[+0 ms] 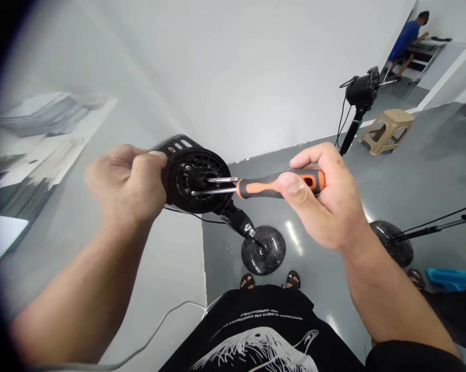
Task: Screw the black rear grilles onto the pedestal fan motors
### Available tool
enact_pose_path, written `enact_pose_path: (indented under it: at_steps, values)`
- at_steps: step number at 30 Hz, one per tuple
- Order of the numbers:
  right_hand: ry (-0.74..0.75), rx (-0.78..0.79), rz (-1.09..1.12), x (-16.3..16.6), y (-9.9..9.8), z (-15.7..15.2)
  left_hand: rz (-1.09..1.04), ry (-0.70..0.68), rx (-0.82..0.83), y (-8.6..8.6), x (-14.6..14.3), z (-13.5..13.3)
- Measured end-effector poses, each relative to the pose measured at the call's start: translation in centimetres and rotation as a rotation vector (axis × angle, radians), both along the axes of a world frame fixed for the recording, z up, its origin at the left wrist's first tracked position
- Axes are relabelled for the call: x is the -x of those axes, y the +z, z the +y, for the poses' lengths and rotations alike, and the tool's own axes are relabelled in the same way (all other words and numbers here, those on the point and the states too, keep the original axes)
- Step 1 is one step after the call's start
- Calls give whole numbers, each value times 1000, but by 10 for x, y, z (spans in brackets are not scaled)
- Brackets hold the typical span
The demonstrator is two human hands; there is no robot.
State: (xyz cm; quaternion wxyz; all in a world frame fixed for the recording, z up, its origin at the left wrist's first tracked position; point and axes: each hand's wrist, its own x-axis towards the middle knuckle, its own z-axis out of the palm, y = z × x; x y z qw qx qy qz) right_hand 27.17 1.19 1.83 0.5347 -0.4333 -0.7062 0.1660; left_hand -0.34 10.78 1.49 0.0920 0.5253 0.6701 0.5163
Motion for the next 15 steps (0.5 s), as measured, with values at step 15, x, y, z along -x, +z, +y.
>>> enact_pose_path:
  at_steps: [15]
  values:
    - [102,-78,-72,-2,3,3,-24,-2,-18,-1,0,1]
